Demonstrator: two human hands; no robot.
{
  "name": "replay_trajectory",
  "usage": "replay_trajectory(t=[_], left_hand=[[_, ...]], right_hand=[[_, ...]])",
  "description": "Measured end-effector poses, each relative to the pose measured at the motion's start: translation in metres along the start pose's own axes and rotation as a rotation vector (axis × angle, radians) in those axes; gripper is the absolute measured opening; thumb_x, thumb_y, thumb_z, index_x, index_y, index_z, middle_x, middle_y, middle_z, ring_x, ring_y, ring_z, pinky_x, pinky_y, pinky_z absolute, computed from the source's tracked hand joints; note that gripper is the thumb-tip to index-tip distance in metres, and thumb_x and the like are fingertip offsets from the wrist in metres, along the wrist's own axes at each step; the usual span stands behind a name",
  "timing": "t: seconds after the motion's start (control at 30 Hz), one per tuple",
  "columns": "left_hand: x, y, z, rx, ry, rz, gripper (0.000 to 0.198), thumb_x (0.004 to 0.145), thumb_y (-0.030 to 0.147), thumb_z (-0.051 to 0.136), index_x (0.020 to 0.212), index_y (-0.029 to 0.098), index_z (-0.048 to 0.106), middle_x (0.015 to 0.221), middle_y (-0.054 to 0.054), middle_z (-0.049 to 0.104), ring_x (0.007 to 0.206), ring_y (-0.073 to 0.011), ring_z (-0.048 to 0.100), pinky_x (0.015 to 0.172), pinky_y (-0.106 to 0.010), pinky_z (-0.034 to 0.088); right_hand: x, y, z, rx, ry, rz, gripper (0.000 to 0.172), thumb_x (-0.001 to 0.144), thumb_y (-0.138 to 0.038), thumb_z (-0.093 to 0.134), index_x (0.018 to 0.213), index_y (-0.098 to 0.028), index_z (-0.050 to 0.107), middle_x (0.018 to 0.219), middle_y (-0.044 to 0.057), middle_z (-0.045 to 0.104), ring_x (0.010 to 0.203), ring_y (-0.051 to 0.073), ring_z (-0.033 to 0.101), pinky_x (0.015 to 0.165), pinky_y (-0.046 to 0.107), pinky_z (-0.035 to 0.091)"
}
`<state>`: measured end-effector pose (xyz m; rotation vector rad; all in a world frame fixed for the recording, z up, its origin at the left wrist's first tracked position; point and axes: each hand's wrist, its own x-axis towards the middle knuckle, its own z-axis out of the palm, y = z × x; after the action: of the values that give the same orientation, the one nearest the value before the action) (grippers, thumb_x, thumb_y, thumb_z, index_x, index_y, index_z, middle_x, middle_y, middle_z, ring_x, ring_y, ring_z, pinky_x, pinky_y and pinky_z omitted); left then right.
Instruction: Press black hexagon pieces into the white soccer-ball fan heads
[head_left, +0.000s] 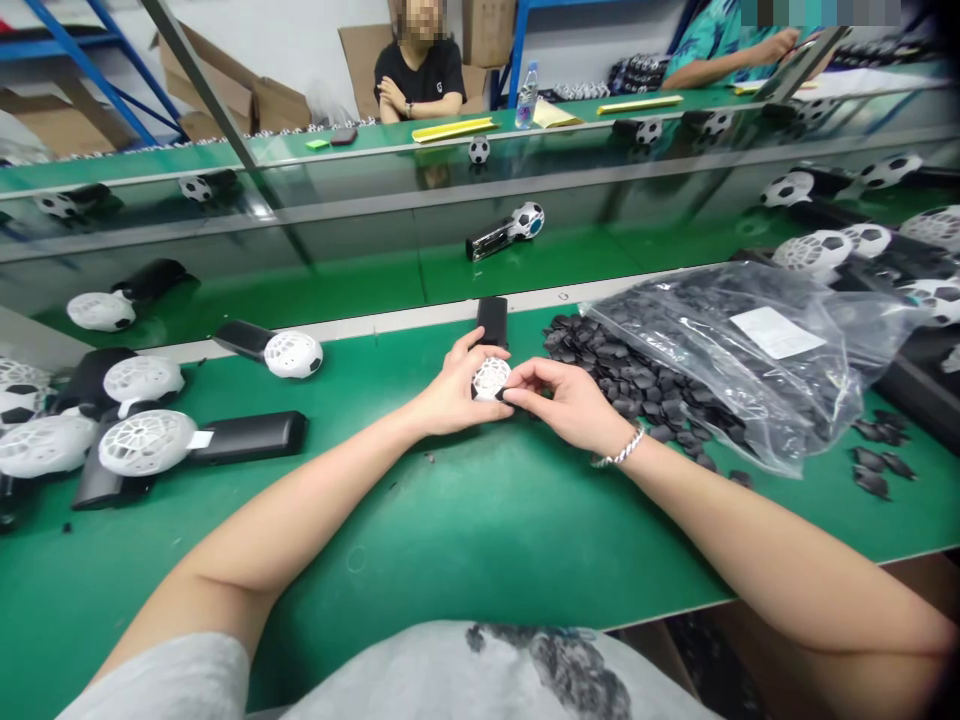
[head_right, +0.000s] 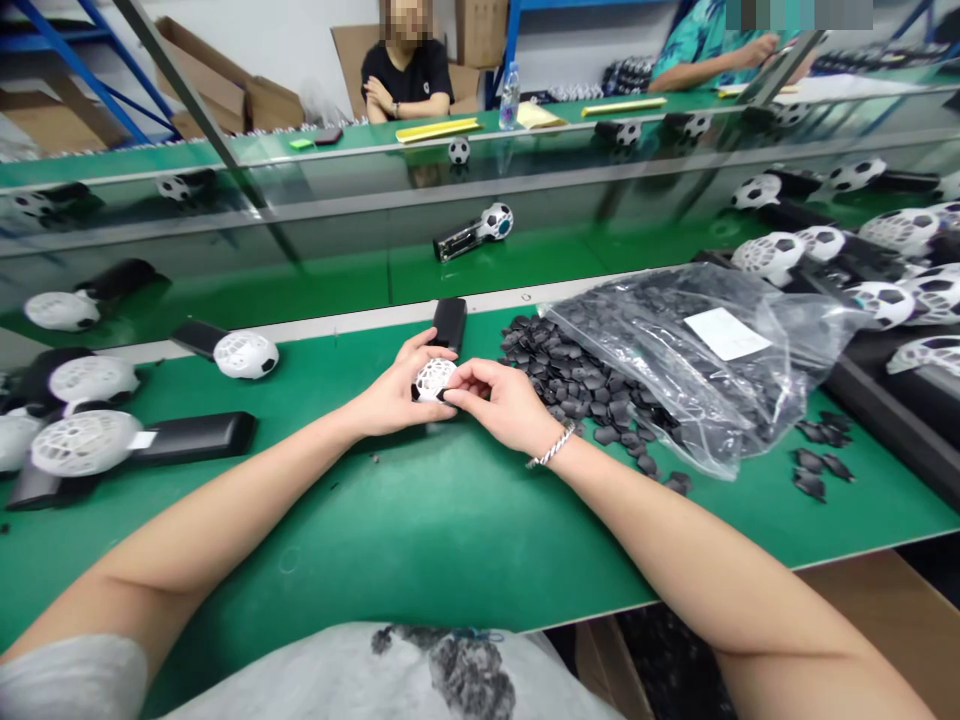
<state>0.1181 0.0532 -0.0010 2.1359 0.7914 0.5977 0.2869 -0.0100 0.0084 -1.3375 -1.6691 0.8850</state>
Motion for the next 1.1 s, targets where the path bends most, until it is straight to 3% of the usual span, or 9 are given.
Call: replay_trajectory(t=[0.3, 0.67, 0.8, 0.87, 0.97, 1.03, 1.1], left_hand=[[0.002, 0.000, -0.001, -0.066, -0.012, -0.030, 0.055, 0.062, 0.022, 0.069, 0.113, 0.023, 0.048, 0.139, -0.010, 0.023, 0.135, -0.0273, 0.015, 0.108, -0.048, 0.017], [0.002, 0.006, 0.002, 0.026, 0.016, 0.045, 0.050, 0.062, 0.020, 0.066, 0.109, 0.024, 0.049, 0.116, -0.005, 0.046, 0.120, -0.0243, 0.035, 0.106, -0.046, 0.022], [0.004, 0.004, -0.007, 0.037, -0.049, 0.075, 0.050, 0.064, 0.020, 0.064, 0.111, 0.023, 0.048, 0.115, -0.005, 0.045, 0.119, -0.0241, 0.036, 0.106, -0.045, 0.023], [0.005, 0.002, -0.014, 0.048, -0.079, 0.067, 0.052, 0.064, 0.021, 0.065, 0.114, 0.023, 0.048, 0.120, -0.006, 0.040, 0.122, -0.0249, 0.033, 0.107, -0.044, 0.023], [0.006, -0.001, -0.018, 0.088, -0.007, -0.049, 0.055, 0.064, 0.030, 0.069, 0.115, 0.025, 0.049, 0.119, -0.007, 0.034, 0.121, -0.0277, 0.032, 0.106, -0.047, 0.023], [0.006, -0.003, -0.016, 0.086, 0.066, -0.108, 0.055, 0.064, 0.036, 0.070, 0.114, 0.026, 0.050, 0.112, -0.006, 0.036, 0.116, -0.0266, 0.037, 0.103, -0.047, 0.027], [0.006, -0.003, -0.012, 0.071, 0.108, -0.105, 0.053, 0.065, 0.035, 0.069, 0.113, 0.024, 0.050, 0.107, -0.005, 0.037, 0.112, -0.0242, 0.040, 0.102, -0.044, 0.030]], right_hand=[[0.005, -0.003, 0.002, 0.068, -0.005, 0.059, 0.013, 0.069, -0.026, 0.063, 0.070, -0.017, 0.054, 0.063, -0.003, 0.052, 0.056, 0.010, 0.045, 0.055, 0.025, 0.039], [0.004, -0.004, 0.008, -0.023, 0.046, 0.003, 0.011, 0.070, -0.024, 0.060, 0.067, -0.018, 0.052, 0.066, -0.002, 0.053, 0.060, 0.011, 0.049, 0.058, 0.026, 0.042], [0.011, 0.002, -0.007, 0.009, 0.002, 0.031, 0.015, 0.071, -0.030, 0.061, 0.069, -0.017, 0.053, 0.063, -0.002, 0.055, 0.058, 0.012, 0.050, 0.055, 0.025, 0.041], [0.017, 0.008, -0.025, -0.113, 0.097, 0.022, 0.015, 0.074, -0.031, 0.059, 0.072, -0.017, 0.057, 0.066, 0.000, 0.058, 0.059, 0.013, 0.051, 0.057, 0.026, 0.041], [0.023, 0.020, -0.052, -0.494, 0.293, 0.014, 0.009, 0.075, -0.024, 0.058, 0.073, -0.017, 0.062, 0.071, 0.002, 0.060, 0.062, 0.014, 0.051, 0.063, 0.028, 0.041], [0.024, 0.026, -0.062, -0.691, 0.281, 0.016, 0.009, 0.077, -0.022, 0.058, 0.074, -0.017, 0.065, 0.075, 0.004, 0.061, 0.067, 0.016, 0.053, 0.065, 0.029, 0.041], [0.023, 0.030, -0.063, -0.802, 0.183, -0.017, 0.012, 0.079, -0.024, 0.058, 0.080, -0.018, 0.068, 0.082, 0.006, 0.062, 0.075, 0.018, 0.054, 0.068, 0.029, 0.041]])
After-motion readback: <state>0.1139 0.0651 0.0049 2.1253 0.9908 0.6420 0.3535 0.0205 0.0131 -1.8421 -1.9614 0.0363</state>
